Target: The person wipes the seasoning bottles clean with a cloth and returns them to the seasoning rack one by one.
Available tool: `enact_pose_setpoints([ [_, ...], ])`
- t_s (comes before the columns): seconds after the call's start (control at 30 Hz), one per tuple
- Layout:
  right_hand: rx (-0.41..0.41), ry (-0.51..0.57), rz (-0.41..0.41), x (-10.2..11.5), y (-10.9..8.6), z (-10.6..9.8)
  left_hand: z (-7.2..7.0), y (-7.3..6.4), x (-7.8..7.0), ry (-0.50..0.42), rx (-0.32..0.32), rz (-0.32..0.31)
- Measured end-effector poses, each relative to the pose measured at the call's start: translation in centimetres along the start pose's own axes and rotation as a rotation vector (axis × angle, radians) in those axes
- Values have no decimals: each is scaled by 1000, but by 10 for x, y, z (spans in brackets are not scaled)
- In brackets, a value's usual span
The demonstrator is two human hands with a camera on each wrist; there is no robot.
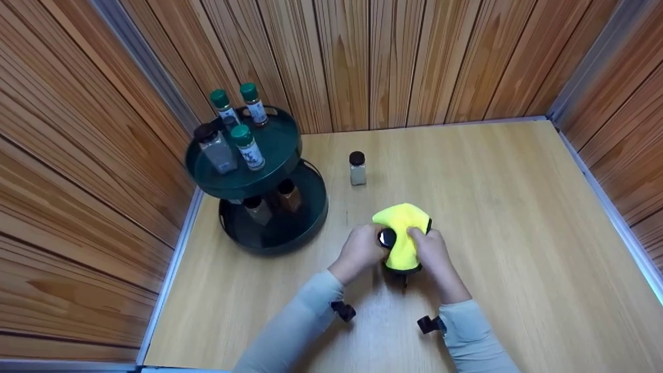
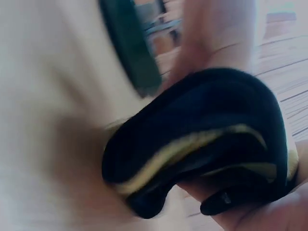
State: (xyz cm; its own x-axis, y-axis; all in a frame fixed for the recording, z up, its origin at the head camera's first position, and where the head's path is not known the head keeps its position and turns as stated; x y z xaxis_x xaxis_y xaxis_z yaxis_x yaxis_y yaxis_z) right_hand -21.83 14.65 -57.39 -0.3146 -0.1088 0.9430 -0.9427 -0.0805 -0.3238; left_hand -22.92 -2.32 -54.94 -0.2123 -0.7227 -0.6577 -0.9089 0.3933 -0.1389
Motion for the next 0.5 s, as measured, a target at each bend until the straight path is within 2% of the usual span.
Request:
enact_pose_setpoints([
  [0.1,23,-37,36,-10,7,0,1,1,1,0,14,-17],
  [0.17,39,-30,42,-9,7,-1,3,2,1,-23,33,-33],
  [0.27,44,18,1,5,2,-5,3,1,1,-44,52,-53],
  [0.4,53,58,-86,24,-7,-7,2,0,1,-46,46,-52],
  [0.5,46,37,-92,24,-7,-4,0,-1,0,-27,30,-34],
])
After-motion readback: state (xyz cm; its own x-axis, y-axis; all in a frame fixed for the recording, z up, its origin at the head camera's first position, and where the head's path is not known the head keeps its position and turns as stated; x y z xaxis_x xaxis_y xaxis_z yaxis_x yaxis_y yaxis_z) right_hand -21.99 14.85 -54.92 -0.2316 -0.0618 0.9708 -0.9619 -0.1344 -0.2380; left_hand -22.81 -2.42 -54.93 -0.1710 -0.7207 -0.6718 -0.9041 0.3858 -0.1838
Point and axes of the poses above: each hand's wrist, its own y-axis towards the middle knuckle, its own z-axis out of the palm, x = y × z, the point moved 5 cm from there along y, towards the middle knuckle, and after that the axes turned 10 degrees about x, right-handed, at the moved point
